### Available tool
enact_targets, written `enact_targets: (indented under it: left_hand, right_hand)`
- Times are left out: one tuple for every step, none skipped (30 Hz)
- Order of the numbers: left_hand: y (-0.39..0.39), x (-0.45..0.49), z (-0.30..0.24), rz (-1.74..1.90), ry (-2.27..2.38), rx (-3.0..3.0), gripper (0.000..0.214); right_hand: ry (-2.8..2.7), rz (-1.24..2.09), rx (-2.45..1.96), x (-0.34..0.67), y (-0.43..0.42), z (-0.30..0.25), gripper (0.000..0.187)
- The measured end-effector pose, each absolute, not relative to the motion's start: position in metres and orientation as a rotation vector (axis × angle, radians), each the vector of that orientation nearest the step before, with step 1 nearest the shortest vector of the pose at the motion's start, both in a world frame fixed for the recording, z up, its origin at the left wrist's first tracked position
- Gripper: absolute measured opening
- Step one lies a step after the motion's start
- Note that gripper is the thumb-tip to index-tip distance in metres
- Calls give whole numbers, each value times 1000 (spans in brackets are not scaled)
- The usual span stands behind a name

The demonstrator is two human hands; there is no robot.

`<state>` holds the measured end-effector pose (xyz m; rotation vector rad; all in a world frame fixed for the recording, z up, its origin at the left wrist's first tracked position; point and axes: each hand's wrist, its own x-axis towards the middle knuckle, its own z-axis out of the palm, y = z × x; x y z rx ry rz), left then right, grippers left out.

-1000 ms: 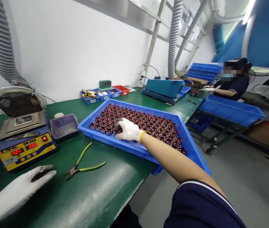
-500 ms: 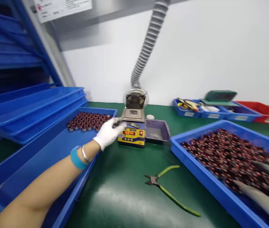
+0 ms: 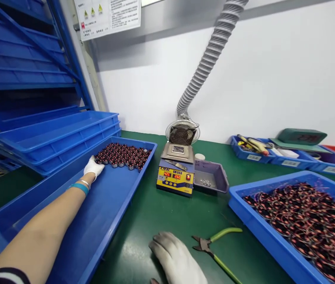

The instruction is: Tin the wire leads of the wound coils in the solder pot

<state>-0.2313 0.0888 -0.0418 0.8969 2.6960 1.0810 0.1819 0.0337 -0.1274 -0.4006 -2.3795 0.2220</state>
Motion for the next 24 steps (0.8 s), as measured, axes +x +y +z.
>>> enact_targets:
  left_hand:
    - [90,-232,-44,1060,2701,882,39]
    - [91,-233,-45,1047,2702,859,38]
    - [90,-234,-46,1039,2697,837,37]
    - [90,-234,-45,1036,2686,829,35]
    - [89,-235,-43,1044,2670,828,33]
    - [88,-234,-39,1066,2653,833,32]
    - [88,-232,-34,1103,2635,843,32]
    - [90,-227,-28,1155,2614,860,33]
    - [93,-220,-21,1217,2586,887,37]
    - [98,-209,-13,1281,2545,927,41]
    - [105,-194,-6,1339,2487,981,46]
    - [112,-174,1,1383,2411,1047,50]
    - [119,-150,6,1407,2317,1122,52]
    - [125,-122,10,1409,2210,1200,54]
    - [128,-92,12,1391,2094,1273,55]
    - [127,-62,12,1357,1973,1340,55]
    - [123,-33,12,1314,1857,1397,54]
    - [116,-8,10,1263,1741,1443,53]
    - [108,13,8,1203,1626,1484,51]
    - [99,29,5,1147,1566,1512,50]
    - [91,40,3,1088,1557,1550,49]
    - [85,46,1,1035,1584,1588,48]
    - [81,48,-2,991,1638,1624,49]
    - [78,48,-3,954,1690,1656,49]
  right_hand:
    - [-2363,216,-385,170,33,-130,73]
    - [-2342,214,-376,160,33,-131,76]
    - [-2323,218,-379,154,32,-131,78]
    - [-2312,225,-398,151,32,-130,79]
    - [-2302,233,-421,150,31,-128,79]
    - [-2291,241,-433,151,29,-125,78]
    - [-2275,254,-451,153,27,-121,76]
    - [-2258,273,-480,155,25,-117,74]
    - [-2242,304,-522,157,23,-112,71]
    - [-2223,348,-581,158,21,-106,69]
    - [-2198,401,-654,158,20,-100,66]
    - [-2156,459,-736,156,20,-94,64]
    - [-2090,519,-816,153,22,-88,62]
    - [-2000,579,-880,150,26,-82,62]
    - [-1883,629,-923,147,32,-77,63]
    - [-1759,678,-946,145,40,-73,66]
    - [-1635,720,-962,145,48,-69,69]
    - [-1539,752,-979,146,56,-66,71]
    - [-1476,787,-1006,148,63,-63,70]
    - [-1434,809,-1030,151,67,-61,66]
    - [-1416,822,-1054,154,70,-60,61]
    - [-1415,827,-1074,157,71,-59,55]
    - [-1417,825,-1088,158,71,-58,50]
    - [-1426,826,-1094,159,69,-58,46]
